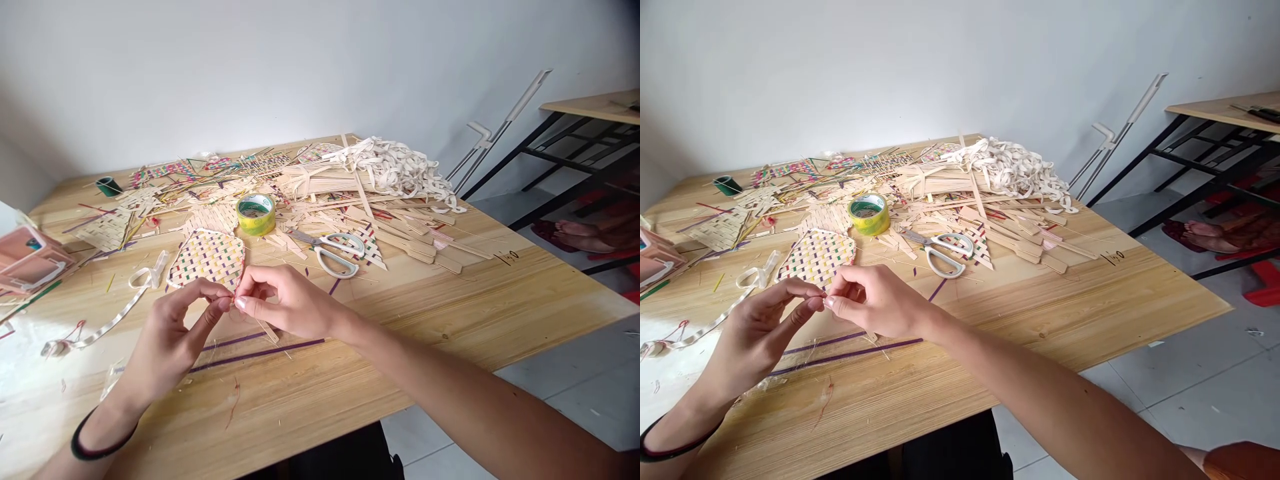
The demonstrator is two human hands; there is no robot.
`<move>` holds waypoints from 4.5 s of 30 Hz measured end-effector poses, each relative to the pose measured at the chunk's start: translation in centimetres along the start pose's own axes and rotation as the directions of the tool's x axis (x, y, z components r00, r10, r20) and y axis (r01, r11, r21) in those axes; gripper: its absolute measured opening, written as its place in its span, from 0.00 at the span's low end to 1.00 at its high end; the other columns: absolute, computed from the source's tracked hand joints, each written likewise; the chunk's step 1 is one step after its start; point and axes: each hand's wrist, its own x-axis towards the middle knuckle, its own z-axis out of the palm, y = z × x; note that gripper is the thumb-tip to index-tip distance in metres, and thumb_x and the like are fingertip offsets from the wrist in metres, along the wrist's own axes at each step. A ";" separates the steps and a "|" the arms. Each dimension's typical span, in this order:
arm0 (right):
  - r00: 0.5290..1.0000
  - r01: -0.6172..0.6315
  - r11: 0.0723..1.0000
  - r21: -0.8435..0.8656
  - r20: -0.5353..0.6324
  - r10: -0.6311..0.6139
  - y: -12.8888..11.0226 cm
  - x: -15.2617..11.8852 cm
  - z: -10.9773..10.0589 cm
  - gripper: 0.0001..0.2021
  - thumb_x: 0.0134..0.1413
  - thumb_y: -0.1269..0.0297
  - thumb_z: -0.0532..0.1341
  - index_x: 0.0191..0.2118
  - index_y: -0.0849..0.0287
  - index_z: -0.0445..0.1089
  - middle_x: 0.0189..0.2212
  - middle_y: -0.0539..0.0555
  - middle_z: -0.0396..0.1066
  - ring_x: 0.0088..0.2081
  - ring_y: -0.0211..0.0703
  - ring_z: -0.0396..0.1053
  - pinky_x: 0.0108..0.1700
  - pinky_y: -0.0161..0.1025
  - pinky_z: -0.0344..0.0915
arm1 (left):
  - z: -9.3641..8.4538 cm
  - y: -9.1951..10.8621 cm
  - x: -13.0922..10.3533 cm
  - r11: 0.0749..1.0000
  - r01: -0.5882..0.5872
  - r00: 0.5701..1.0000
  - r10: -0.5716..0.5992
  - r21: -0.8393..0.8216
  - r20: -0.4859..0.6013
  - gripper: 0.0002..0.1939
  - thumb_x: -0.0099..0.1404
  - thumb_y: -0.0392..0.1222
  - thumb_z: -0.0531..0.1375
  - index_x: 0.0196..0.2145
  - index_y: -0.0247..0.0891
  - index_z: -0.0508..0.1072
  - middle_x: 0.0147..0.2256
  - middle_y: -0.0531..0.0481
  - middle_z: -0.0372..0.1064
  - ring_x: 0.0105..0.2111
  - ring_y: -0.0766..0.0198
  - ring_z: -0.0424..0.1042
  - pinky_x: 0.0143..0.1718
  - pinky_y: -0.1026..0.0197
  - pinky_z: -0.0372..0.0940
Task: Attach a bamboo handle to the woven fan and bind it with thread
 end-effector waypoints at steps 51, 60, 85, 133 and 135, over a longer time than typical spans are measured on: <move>0.999 0.044 0.999 -0.013 -0.006 -0.044 0.1 -0.1 0.0 0.08 0.68 0.59 0.66 0.40 0.58 0.73 0.35 0.51 0.75 0.36 0.42 0.72 0.41 0.40 0.68 | 0.0 -0.4 -0.2 0.999 -0.005 1.000 0.005 -0.037 0.006 0.04 0.79 0.43 0.65 0.44 0.46 0.82 0.40 0.55 0.81 0.42 0.62 0.78 0.46 0.62 0.70; 0.999 0.035 0.999 -0.008 -0.008 -0.035 0.1 -0.1 0.0 0.09 0.67 0.58 0.68 0.40 0.58 0.73 0.35 0.51 0.75 0.37 0.42 0.72 0.43 0.41 0.68 | 0.1 -0.3 -0.1 1.000 -0.003 1.000 0.003 -0.022 0.006 0.05 0.78 0.44 0.65 0.43 0.45 0.82 0.39 0.54 0.81 0.40 0.61 0.78 0.44 0.61 0.70; 1.000 0.021 1.000 0.001 -0.007 -0.021 -0.1 -0.1 0.0 0.11 0.66 0.57 0.70 0.39 0.58 0.73 0.35 0.51 0.75 0.37 0.42 0.71 0.42 0.40 0.68 | -0.1 0.1 -0.1 1.000 0.013 1.000 -0.013 -0.013 -0.001 0.07 0.78 0.46 0.65 0.42 0.44 0.82 0.39 0.51 0.82 0.40 0.58 0.79 0.44 0.59 0.71; 0.999 0.045 0.999 -0.024 -0.005 -0.045 0.0 -0.1 0.0 0.08 0.68 0.60 0.66 0.40 0.58 0.72 0.34 0.50 0.74 0.36 0.41 0.70 0.41 0.40 0.67 | -0.1 0.0 -0.1 0.999 0.036 0.999 -0.036 -0.007 -0.004 0.07 0.78 0.46 0.65 0.42 0.44 0.83 0.39 0.51 0.82 0.41 0.56 0.78 0.45 0.56 0.71; 0.999 0.046 0.998 -0.031 -0.004 -0.046 0.0 -0.1 0.0 0.08 0.68 0.59 0.66 0.40 0.58 0.72 0.34 0.50 0.74 0.36 0.41 0.70 0.42 0.40 0.67 | -0.1 -0.1 -0.1 0.999 0.035 0.999 -0.035 -0.006 -0.003 0.06 0.78 0.46 0.65 0.43 0.45 0.82 0.40 0.52 0.82 0.41 0.56 0.79 0.45 0.56 0.71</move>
